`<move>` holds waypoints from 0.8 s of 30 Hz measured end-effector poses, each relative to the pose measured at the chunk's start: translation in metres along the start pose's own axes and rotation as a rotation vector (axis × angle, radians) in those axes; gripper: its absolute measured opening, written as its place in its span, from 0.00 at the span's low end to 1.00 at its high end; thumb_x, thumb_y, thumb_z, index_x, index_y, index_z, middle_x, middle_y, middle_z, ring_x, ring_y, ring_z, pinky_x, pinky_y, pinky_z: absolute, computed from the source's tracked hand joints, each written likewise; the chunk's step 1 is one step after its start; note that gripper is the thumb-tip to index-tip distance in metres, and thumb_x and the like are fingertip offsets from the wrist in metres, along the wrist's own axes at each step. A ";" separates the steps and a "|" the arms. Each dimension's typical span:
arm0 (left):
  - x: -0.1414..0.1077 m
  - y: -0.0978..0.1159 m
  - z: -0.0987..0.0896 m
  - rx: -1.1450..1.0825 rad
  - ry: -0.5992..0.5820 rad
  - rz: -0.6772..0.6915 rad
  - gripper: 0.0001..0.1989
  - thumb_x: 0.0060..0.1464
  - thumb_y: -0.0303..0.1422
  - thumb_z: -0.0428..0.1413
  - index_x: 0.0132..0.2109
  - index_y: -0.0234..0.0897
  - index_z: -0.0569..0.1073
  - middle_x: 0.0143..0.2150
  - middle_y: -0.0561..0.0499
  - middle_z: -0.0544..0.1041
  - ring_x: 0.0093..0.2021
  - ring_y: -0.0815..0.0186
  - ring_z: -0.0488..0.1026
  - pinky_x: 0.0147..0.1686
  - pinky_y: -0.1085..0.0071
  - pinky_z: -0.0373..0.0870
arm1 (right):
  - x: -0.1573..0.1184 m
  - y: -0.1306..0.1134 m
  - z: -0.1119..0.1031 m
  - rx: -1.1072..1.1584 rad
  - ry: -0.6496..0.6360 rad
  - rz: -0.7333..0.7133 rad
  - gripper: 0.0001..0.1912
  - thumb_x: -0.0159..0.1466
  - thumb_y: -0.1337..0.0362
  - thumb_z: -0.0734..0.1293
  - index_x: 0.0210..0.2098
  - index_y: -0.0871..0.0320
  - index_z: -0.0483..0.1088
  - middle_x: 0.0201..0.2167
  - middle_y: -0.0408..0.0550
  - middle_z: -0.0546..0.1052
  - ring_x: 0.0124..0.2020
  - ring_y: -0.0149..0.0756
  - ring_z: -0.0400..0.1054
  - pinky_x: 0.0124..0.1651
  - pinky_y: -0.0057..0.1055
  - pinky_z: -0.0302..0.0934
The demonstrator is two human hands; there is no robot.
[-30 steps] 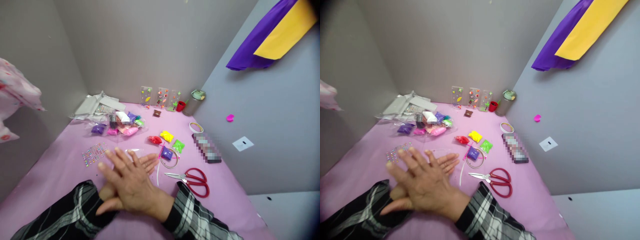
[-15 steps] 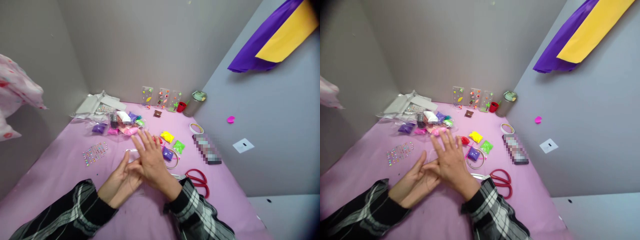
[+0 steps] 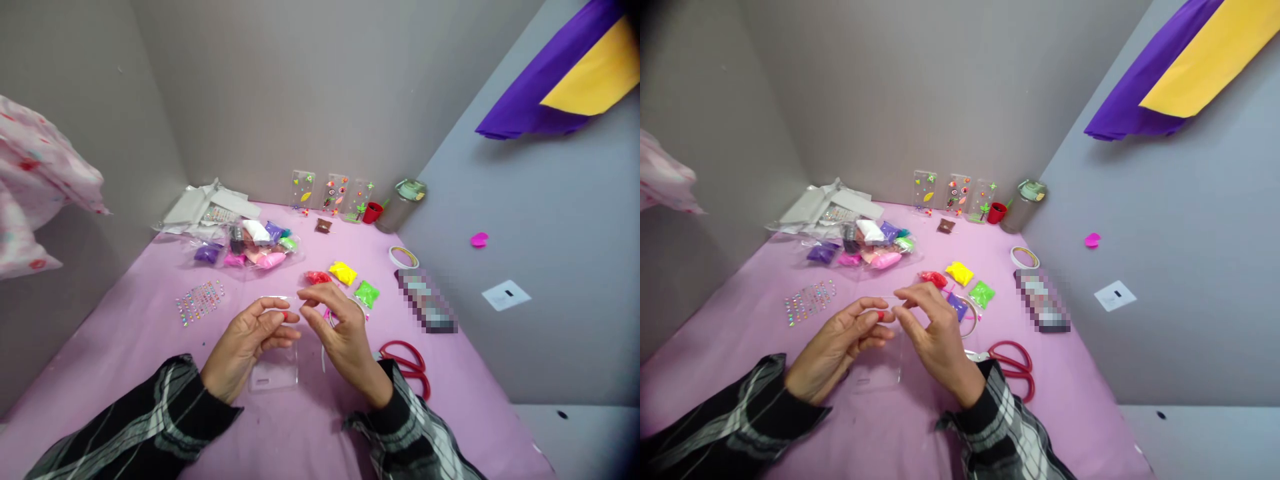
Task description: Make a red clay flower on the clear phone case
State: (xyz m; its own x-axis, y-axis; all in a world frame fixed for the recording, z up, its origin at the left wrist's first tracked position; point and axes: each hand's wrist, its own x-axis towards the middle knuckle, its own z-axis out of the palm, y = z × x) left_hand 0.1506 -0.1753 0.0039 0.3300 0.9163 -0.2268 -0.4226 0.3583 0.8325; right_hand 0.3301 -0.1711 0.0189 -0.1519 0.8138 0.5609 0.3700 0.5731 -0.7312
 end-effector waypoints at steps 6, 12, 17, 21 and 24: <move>0.004 -0.002 -0.005 0.150 0.028 0.127 0.21 0.49 0.48 0.69 0.28 0.35 0.74 0.22 0.59 0.69 0.21 0.75 0.64 0.23 0.78 0.63 | -0.008 0.002 0.010 0.000 -0.173 -0.094 0.15 0.66 0.57 0.72 0.51 0.55 0.74 0.40 0.48 0.77 0.41 0.37 0.72 0.43 0.34 0.69; 0.003 -0.003 -0.004 0.213 0.012 0.153 0.23 0.56 0.53 0.61 0.33 0.36 0.77 0.27 0.53 0.72 0.27 0.67 0.69 0.29 0.72 0.69 | -0.008 0.001 0.012 -0.011 -0.118 -0.077 0.06 0.70 0.65 0.67 0.46 0.55 0.76 0.36 0.48 0.78 0.37 0.36 0.72 0.40 0.34 0.68; 0.000 0.002 -0.004 0.207 0.030 0.158 0.23 0.61 0.52 0.56 0.32 0.36 0.74 0.28 0.53 0.70 0.27 0.68 0.67 0.29 0.73 0.67 | -0.004 0.000 0.008 0.001 -0.007 0.037 0.03 0.68 0.67 0.69 0.41 0.56 0.76 0.35 0.46 0.78 0.35 0.34 0.71 0.40 0.33 0.67; 0.000 0.001 -0.004 0.213 -0.020 0.128 0.24 0.63 0.51 0.54 0.28 0.37 0.72 0.24 0.54 0.67 0.25 0.68 0.64 0.27 0.74 0.64 | -0.004 -0.001 0.010 0.060 -0.124 0.066 0.06 0.69 0.67 0.67 0.44 0.55 0.76 0.36 0.46 0.77 0.36 0.34 0.71 0.41 0.32 0.68; 0.000 -0.001 -0.003 0.179 -0.051 0.121 0.25 0.63 0.51 0.54 0.26 0.37 0.70 0.24 0.55 0.65 0.25 0.69 0.62 0.26 0.74 0.63 | -0.005 -0.004 0.012 0.097 -0.177 0.086 0.08 0.70 0.69 0.66 0.45 0.55 0.76 0.36 0.46 0.77 0.37 0.34 0.72 0.42 0.32 0.68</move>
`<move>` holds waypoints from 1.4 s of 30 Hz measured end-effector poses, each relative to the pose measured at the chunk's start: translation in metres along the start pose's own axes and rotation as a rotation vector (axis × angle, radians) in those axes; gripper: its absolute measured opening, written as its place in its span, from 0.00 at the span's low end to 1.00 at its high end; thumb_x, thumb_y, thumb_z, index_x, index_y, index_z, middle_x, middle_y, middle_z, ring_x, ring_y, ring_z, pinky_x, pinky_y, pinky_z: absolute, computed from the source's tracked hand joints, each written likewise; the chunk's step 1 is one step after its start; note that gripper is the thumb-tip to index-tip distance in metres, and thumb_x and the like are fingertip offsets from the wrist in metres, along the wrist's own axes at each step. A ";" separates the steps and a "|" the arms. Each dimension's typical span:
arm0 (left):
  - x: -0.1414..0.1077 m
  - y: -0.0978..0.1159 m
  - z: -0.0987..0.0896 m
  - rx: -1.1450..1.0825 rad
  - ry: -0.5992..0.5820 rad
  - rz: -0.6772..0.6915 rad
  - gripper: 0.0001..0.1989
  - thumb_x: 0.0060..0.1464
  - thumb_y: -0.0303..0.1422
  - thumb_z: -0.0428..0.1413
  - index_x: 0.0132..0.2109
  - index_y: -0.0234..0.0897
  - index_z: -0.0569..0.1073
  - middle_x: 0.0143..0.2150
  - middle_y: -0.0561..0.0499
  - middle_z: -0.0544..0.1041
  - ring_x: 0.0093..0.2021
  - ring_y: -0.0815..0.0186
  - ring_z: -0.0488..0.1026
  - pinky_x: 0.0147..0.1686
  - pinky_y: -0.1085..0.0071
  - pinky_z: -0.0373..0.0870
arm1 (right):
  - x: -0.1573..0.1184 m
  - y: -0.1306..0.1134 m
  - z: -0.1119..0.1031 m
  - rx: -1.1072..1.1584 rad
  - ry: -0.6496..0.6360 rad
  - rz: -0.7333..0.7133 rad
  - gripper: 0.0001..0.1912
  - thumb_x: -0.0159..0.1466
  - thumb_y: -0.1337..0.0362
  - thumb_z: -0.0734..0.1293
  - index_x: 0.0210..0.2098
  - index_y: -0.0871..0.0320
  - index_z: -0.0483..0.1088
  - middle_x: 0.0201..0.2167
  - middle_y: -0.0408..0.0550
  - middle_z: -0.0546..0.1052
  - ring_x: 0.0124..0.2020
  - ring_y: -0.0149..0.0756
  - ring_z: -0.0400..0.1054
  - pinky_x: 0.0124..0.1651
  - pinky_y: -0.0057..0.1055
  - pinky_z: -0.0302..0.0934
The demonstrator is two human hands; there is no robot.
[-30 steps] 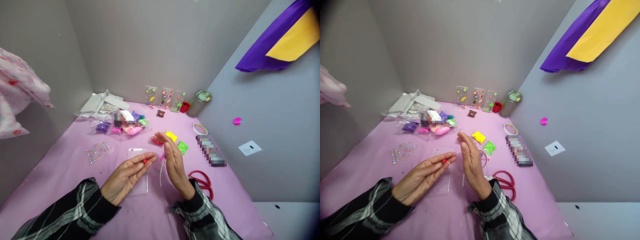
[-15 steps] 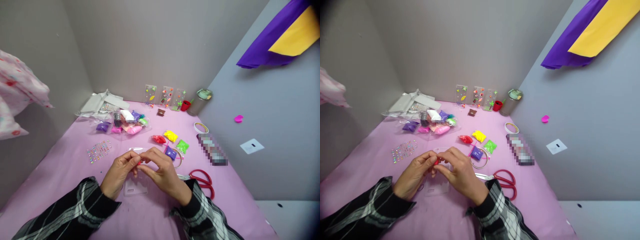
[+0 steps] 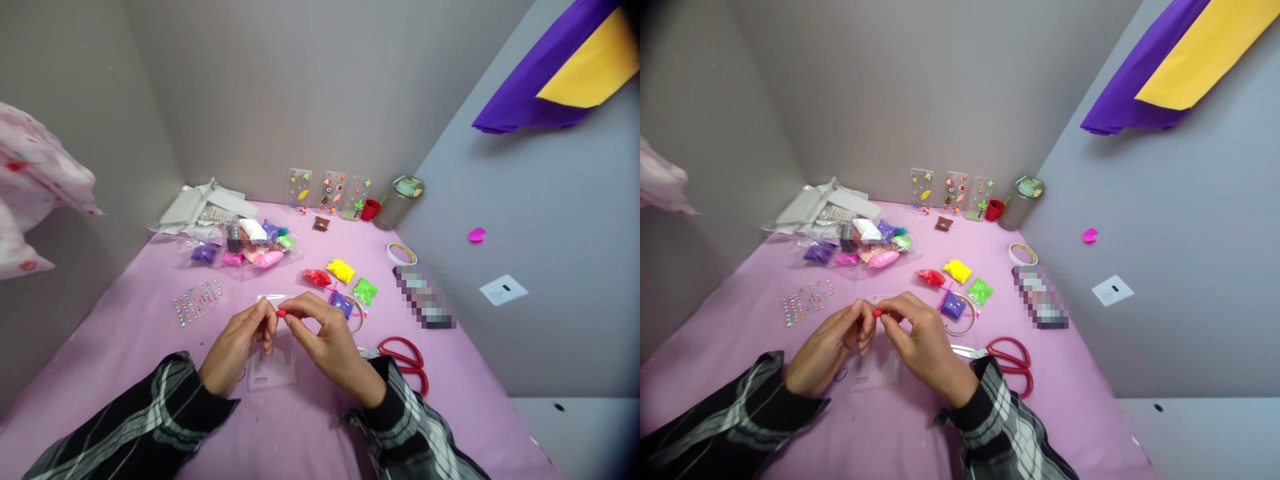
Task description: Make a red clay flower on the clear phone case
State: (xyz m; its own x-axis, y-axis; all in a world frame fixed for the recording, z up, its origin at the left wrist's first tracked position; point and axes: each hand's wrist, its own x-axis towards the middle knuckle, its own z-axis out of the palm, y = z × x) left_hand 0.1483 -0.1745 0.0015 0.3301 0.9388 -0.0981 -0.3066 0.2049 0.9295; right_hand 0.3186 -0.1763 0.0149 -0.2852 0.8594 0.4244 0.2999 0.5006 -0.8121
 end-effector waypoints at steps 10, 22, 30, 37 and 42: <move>0.002 0.004 0.000 -0.299 -0.128 -0.063 0.23 0.64 0.47 0.56 0.26 0.37 0.66 0.24 0.57 0.62 0.22 0.72 0.57 0.23 0.77 0.62 | 0.000 0.004 -0.001 -0.011 0.134 0.032 0.05 0.69 0.65 0.69 0.42 0.55 0.78 0.37 0.46 0.79 0.37 0.34 0.73 0.41 0.32 0.69; 0.004 0.005 -0.003 -0.408 -0.154 -0.139 0.19 0.61 0.45 0.60 0.29 0.36 0.70 0.21 0.60 0.56 0.19 0.75 0.48 0.18 0.82 0.60 | 0.001 -0.003 0.007 0.153 0.057 0.060 0.10 0.69 0.66 0.68 0.47 0.52 0.79 0.40 0.47 0.80 0.42 0.36 0.74 0.46 0.34 0.70; 0.004 0.007 -0.004 -0.338 -0.125 -0.109 0.17 0.61 0.47 0.60 0.37 0.36 0.74 0.22 0.61 0.56 0.20 0.75 0.47 0.18 0.82 0.58 | 0.004 0.002 0.003 0.497 0.118 0.271 0.07 0.64 0.64 0.72 0.42 0.52 0.81 0.36 0.44 0.80 0.30 0.30 0.71 0.35 0.30 0.69; 0.001 -0.002 -0.003 -0.151 -0.103 -0.008 0.20 0.65 0.50 0.53 0.36 0.37 0.71 0.25 0.58 0.62 0.22 0.72 0.57 0.23 0.78 0.62 | 0.000 0.000 0.005 0.156 0.117 0.053 0.10 0.69 0.68 0.68 0.47 0.54 0.79 0.38 0.47 0.79 0.38 0.35 0.73 0.42 0.32 0.69; -0.001 -0.006 -0.003 0.163 -0.038 0.140 0.20 0.69 0.49 0.48 0.36 0.38 0.70 0.27 0.57 0.66 0.26 0.70 0.62 0.29 0.74 0.63 | -0.006 0.004 0.011 -0.190 0.138 -0.190 0.14 0.72 0.71 0.63 0.53 0.59 0.76 0.38 0.52 0.77 0.40 0.37 0.72 0.42 0.34 0.68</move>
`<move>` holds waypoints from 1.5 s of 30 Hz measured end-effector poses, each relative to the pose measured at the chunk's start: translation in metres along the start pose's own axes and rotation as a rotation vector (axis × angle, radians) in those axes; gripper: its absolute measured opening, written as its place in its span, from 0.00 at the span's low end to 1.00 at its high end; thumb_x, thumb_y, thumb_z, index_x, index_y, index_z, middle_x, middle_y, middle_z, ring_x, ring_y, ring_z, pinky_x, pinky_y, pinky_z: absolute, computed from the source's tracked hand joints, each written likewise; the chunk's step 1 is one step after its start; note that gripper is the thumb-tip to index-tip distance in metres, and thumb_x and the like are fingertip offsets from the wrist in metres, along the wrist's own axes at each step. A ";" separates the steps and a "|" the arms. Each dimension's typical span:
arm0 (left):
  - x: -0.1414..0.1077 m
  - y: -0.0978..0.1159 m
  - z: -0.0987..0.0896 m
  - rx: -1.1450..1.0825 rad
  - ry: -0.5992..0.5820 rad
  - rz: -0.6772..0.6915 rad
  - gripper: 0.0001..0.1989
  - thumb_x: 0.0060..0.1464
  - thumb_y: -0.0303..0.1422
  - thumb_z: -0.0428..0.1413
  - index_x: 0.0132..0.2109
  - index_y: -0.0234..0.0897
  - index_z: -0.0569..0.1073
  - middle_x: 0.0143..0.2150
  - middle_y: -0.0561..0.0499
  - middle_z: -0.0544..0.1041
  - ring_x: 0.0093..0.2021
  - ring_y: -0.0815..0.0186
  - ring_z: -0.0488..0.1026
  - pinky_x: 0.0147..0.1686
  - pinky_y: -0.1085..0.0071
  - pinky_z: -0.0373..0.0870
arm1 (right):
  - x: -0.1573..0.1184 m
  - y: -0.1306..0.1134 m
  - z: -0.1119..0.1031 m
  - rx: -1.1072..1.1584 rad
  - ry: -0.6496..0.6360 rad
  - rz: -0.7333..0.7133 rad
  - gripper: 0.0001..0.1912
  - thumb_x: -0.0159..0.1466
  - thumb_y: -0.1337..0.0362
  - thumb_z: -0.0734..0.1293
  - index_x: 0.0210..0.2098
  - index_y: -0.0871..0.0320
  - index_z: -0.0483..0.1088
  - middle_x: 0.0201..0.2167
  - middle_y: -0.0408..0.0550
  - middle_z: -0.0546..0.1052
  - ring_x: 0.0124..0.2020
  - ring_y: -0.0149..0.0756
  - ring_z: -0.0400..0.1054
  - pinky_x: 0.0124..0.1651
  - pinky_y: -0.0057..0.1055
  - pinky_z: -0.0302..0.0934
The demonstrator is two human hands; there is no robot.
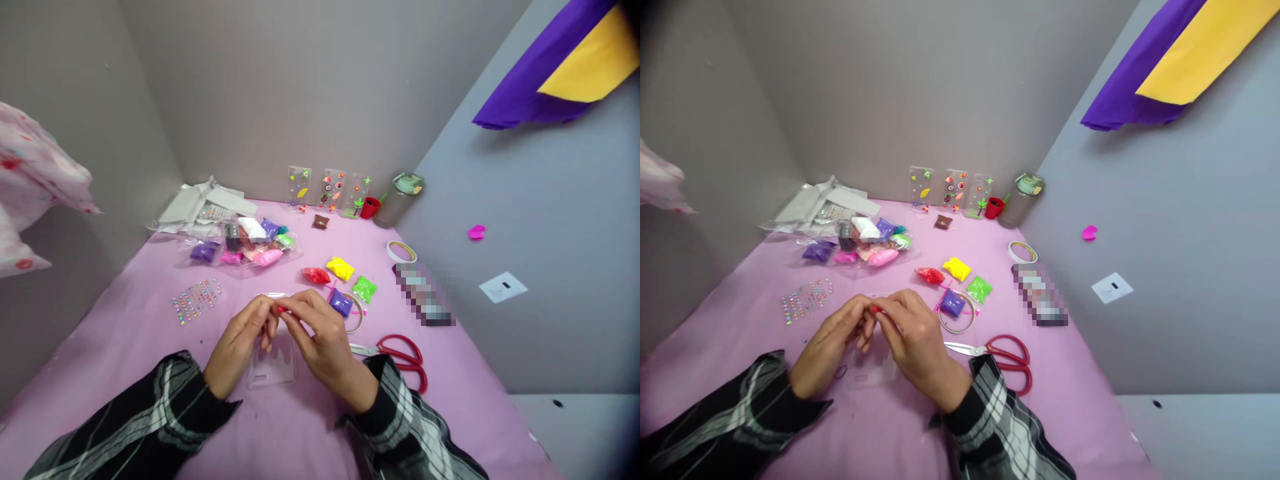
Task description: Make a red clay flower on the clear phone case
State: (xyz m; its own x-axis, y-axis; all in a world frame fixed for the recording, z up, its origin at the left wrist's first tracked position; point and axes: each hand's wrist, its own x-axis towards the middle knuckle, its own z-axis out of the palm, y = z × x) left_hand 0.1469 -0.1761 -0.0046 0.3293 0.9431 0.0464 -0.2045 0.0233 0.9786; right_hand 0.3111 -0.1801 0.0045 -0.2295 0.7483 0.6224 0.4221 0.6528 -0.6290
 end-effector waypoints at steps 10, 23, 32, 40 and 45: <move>-0.001 -0.004 -0.008 0.412 0.153 0.258 0.09 0.69 0.39 0.52 0.44 0.41 0.73 0.32 0.56 0.70 0.31 0.69 0.69 0.34 0.72 0.67 | 0.008 0.005 -0.008 0.409 -0.007 0.384 0.09 0.69 0.64 0.68 0.46 0.53 0.81 0.37 0.46 0.77 0.35 0.33 0.71 0.41 0.31 0.65; 0.002 -0.002 -0.012 0.790 0.170 0.735 0.14 0.62 0.21 0.59 0.53 0.38 0.76 0.41 0.52 0.70 0.39 0.69 0.70 0.42 0.74 0.71 | 0.006 0.014 0.001 0.975 -0.205 0.777 0.16 0.63 0.51 0.73 0.31 0.59 0.79 0.22 0.37 0.65 0.21 0.24 0.51 0.26 0.27 0.49; 0.003 -0.005 -0.016 0.827 0.214 0.758 0.08 0.62 0.23 0.60 0.47 0.38 0.76 0.41 0.51 0.71 0.41 0.67 0.71 0.41 0.73 0.72 | 0.005 0.013 0.001 0.985 -0.229 0.790 0.14 0.62 0.54 0.74 0.39 0.58 0.81 0.26 0.39 0.69 0.23 0.24 0.54 0.28 0.27 0.52; 0.005 -0.003 -0.015 0.814 0.152 0.757 0.11 0.62 0.22 0.59 0.50 0.39 0.76 0.42 0.49 0.74 0.42 0.65 0.74 0.43 0.70 0.74 | 0.007 0.014 -0.001 0.909 -0.225 0.792 0.15 0.60 0.52 0.75 0.33 0.59 0.80 0.24 0.40 0.72 0.23 0.26 0.58 0.30 0.28 0.54; 0.005 -0.004 -0.016 0.812 0.191 0.749 0.08 0.60 0.23 0.61 0.45 0.39 0.77 0.40 0.50 0.73 0.40 0.65 0.74 0.39 0.70 0.74 | 0.006 0.016 -0.001 0.811 -0.222 0.735 0.12 0.61 0.54 0.75 0.33 0.57 0.80 0.25 0.40 0.73 0.24 0.27 0.59 0.31 0.28 0.56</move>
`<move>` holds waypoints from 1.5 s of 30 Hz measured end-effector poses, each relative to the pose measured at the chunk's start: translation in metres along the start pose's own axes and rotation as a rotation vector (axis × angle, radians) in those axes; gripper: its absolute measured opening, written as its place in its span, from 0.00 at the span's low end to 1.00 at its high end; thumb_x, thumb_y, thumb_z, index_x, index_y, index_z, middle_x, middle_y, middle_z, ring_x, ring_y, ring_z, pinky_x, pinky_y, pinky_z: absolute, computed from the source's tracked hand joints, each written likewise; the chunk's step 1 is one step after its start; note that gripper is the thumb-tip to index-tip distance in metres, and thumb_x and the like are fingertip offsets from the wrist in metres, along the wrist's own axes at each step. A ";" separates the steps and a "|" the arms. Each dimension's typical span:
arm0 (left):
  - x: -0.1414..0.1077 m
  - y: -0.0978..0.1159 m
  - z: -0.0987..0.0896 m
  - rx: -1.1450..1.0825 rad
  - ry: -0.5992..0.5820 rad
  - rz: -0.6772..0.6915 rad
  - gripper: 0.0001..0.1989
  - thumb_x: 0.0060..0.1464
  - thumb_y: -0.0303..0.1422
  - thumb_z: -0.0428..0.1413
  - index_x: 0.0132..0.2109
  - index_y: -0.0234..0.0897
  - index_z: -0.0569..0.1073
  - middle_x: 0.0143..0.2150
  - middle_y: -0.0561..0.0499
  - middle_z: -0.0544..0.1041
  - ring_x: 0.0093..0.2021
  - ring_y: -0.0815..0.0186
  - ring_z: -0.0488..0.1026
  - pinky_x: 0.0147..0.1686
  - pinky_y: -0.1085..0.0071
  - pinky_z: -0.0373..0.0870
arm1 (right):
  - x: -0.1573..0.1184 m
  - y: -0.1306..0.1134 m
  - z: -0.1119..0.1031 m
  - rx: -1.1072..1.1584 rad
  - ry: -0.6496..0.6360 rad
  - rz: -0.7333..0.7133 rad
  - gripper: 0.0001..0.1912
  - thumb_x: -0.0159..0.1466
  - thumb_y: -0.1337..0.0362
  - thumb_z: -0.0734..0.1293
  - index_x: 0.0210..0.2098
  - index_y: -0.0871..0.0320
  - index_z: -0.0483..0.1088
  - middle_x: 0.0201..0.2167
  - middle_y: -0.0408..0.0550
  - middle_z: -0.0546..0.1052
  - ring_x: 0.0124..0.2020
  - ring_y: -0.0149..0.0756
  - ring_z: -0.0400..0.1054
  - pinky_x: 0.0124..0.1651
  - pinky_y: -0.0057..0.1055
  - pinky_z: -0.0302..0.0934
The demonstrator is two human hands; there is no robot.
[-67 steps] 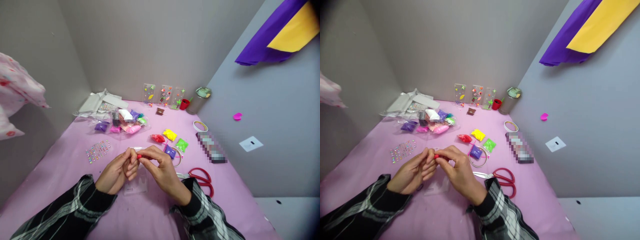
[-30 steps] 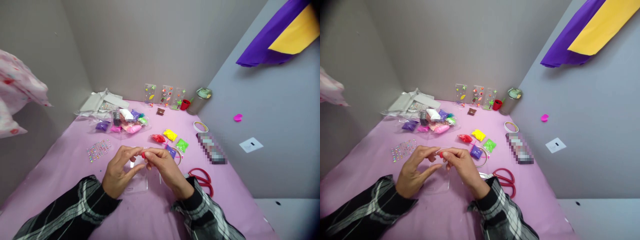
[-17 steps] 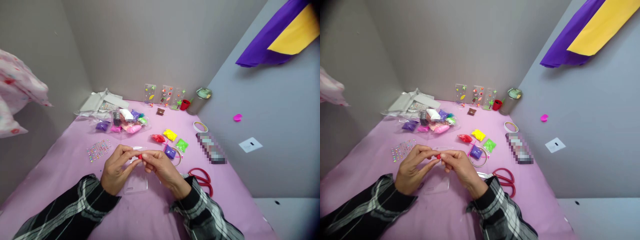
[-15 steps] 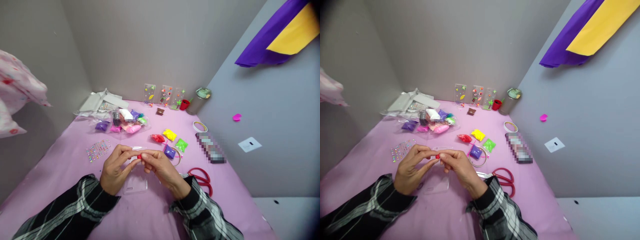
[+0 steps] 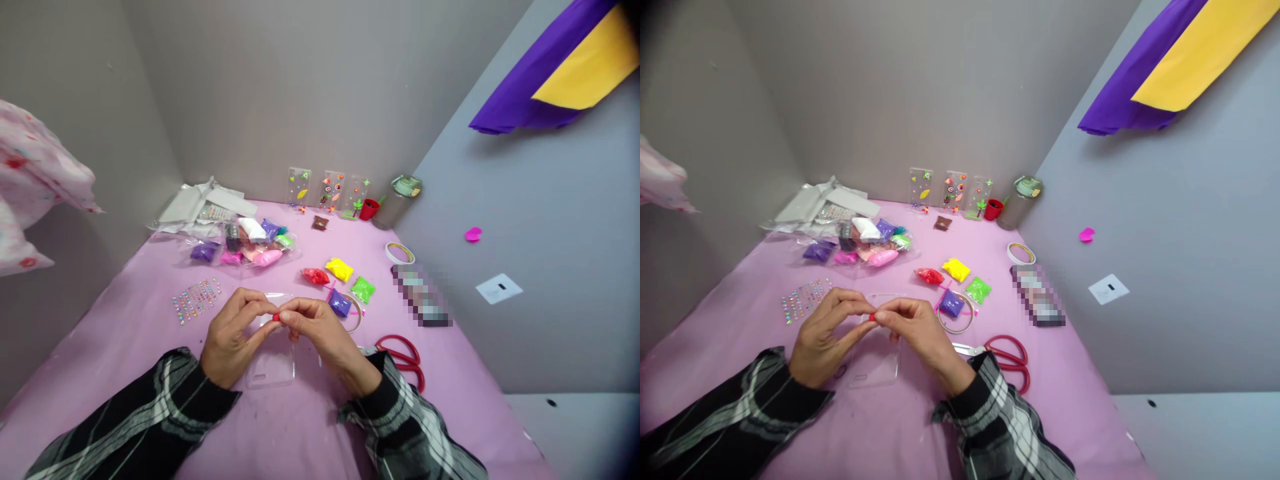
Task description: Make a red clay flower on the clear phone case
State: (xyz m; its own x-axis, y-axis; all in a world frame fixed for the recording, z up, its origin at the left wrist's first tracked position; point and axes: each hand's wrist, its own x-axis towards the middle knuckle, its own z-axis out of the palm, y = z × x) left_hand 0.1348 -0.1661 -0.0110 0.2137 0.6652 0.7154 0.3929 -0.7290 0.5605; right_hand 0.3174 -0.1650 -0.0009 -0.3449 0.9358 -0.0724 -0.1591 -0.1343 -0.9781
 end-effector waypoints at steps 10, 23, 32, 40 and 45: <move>-0.001 -0.002 -0.001 0.004 -0.011 0.015 0.11 0.61 0.21 0.61 0.48 0.39 0.76 0.42 0.50 0.72 0.42 0.66 0.72 0.43 0.70 0.72 | 0.001 0.000 0.000 -0.117 0.060 -0.052 0.11 0.62 0.55 0.73 0.33 0.57 0.79 0.26 0.40 0.73 0.26 0.28 0.61 0.32 0.28 0.56; -0.001 -0.002 0.002 0.090 -0.064 0.016 0.09 0.62 0.22 0.57 0.48 0.38 0.74 0.42 0.48 0.73 0.44 0.62 0.73 0.43 0.65 0.73 | 0.001 0.001 0.000 -0.142 0.105 -0.036 0.09 0.61 0.57 0.73 0.31 0.57 0.78 0.26 0.41 0.73 0.27 0.29 0.61 0.32 0.29 0.55; -0.004 0.000 0.007 0.138 -0.055 -0.023 0.08 0.56 0.21 0.56 0.39 0.39 0.72 0.38 0.49 0.74 0.41 0.59 0.72 0.42 0.62 0.68 | 0.000 0.002 0.010 -0.156 0.148 -0.033 0.03 0.57 0.66 0.70 0.28 0.57 0.76 0.24 0.39 0.72 0.27 0.30 0.61 0.33 0.29 0.56; 0.004 -0.001 -0.002 -0.096 0.057 -0.315 0.03 0.56 0.27 0.58 0.35 0.39 0.73 0.38 0.50 0.73 0.43 0.60 0.72 0.47 0.61 0.67 | 0.000 -0.001 0.004 0.175 0.016 0.097 0.09 0.56 0.60 0.75 0.27 0.58 0.75 0.23 0.39 0.72 0.21 0.25 0.60 0.28 0.27 0.57; 0.012 -0.010 -0.008 -0.428 0.034 -0.641 0.09 0.61 0.39 0.59 0.41 0.38 0.76 0.36 0.51 0.78 0.36 0.63 0.78 0.41 0.63 0.77 | 0.000 -0.003 -0.002 0.343 -0.068 0.113 0.14 0.57 0.56 0.78 0.39 0.58 0.81 0.31 0.44 0.78 0.24 0.24 0.62 0.31 0.27 0.62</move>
State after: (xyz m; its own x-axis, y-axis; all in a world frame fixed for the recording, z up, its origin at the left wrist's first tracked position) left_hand 0.1257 -0.1523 -0.0049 0.0304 0.9783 0.2050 0.0489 -0.2063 0.9773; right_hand 0.3196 -0.1637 0.0020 -0.4366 0.8868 -0.1518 -0.4136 -0.3476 -0.8415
